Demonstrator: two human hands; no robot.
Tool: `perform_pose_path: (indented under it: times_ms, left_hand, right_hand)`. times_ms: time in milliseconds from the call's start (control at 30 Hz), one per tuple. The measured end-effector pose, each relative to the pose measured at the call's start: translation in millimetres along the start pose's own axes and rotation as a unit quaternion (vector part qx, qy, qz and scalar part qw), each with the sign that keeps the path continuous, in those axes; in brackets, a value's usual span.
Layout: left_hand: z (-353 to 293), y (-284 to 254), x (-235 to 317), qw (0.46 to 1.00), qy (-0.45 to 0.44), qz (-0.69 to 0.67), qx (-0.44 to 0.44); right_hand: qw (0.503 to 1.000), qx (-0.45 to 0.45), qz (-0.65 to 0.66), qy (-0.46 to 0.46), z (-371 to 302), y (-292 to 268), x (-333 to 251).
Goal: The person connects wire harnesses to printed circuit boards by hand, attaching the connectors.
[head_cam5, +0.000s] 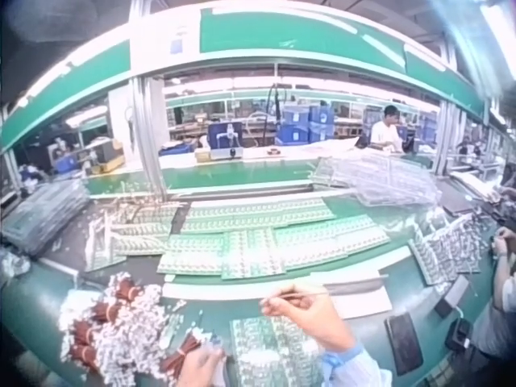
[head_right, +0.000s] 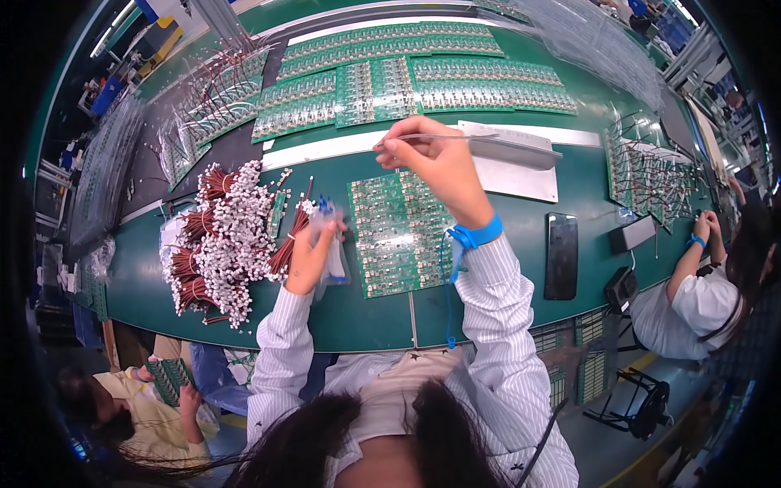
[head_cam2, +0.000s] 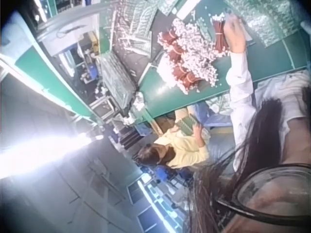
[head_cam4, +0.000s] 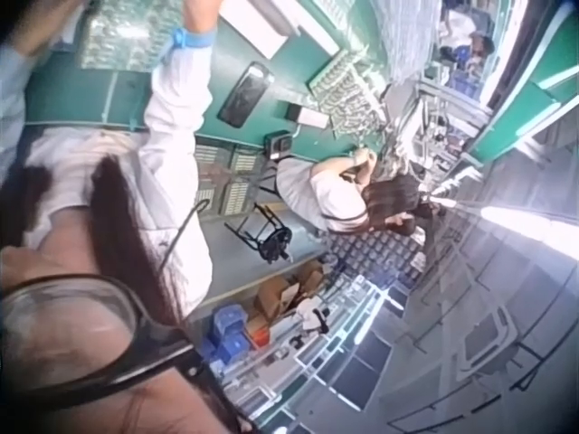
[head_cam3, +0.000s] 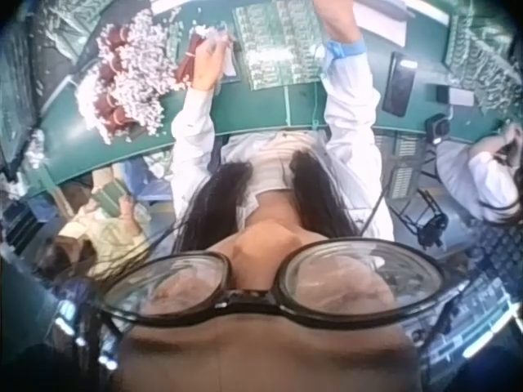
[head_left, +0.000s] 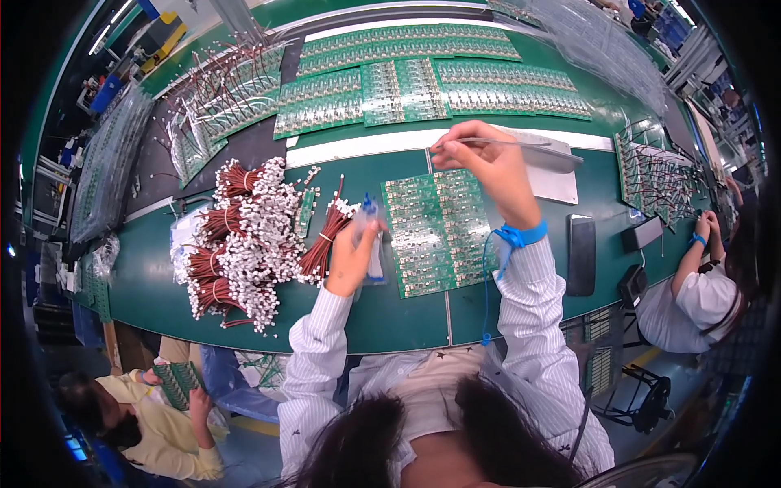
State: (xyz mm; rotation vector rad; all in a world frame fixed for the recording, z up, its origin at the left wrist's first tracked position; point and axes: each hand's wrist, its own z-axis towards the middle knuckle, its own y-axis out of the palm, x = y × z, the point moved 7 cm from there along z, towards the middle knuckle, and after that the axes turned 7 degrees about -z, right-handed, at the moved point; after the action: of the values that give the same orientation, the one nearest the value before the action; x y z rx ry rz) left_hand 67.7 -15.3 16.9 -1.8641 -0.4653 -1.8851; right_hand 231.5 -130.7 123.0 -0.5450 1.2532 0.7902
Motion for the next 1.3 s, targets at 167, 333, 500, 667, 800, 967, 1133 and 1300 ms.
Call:
perform_pose_path:
  times_ms: [167, 333, 500, 667, 800, 967, 1133, 1300]
  left_hand:
    - [37, 3, -10, 0.997, 0.053, -0.034, 0.039]
    - [37, -1, -29, 0.994, 0.011, -0.093, 0.050]
    - [23, 7, -32, 0.994, -0.010, -0.108, 0.025]
    - [13, 16, -17, 0.997, -0.020, -0.070, 0.022]
    - [13, 11, -12, 0.996, -0.007, -0.083, 0.028]
    - [13, 9, -18, 0.992, -0.010, -0.120, 0.036]
    - [13, 8, -24, 0.989, -0.015, -0.143, 0.041]
    - [14, 7, -27, 0.986, -0.023, -0.161, 0.037]
  right_hand:
    - [0.962, -0.025, -0.270, -0.023, 11, 8, 68]
    - [0.910, -0.037, -0.403, -0.087, 4, 33, 100]
    - [0.893, -0.059, -0.438, -0.081, 2, 44, 104]
    - [0.890, -0.038, -0.443, -0.099, 3, 44, 101]
    - [0.894, -0.037, -0.439, -0.084, 4, 44, 100]
    - [0.884, -0.022, -0.454, -0.111, 3, 46, 96]
    - [0.878, -0.030, -0.462, -0.121, 2, 48, 94]
    - [0.855, -0.037, -0.493, -0.155, 0, 53, 87]
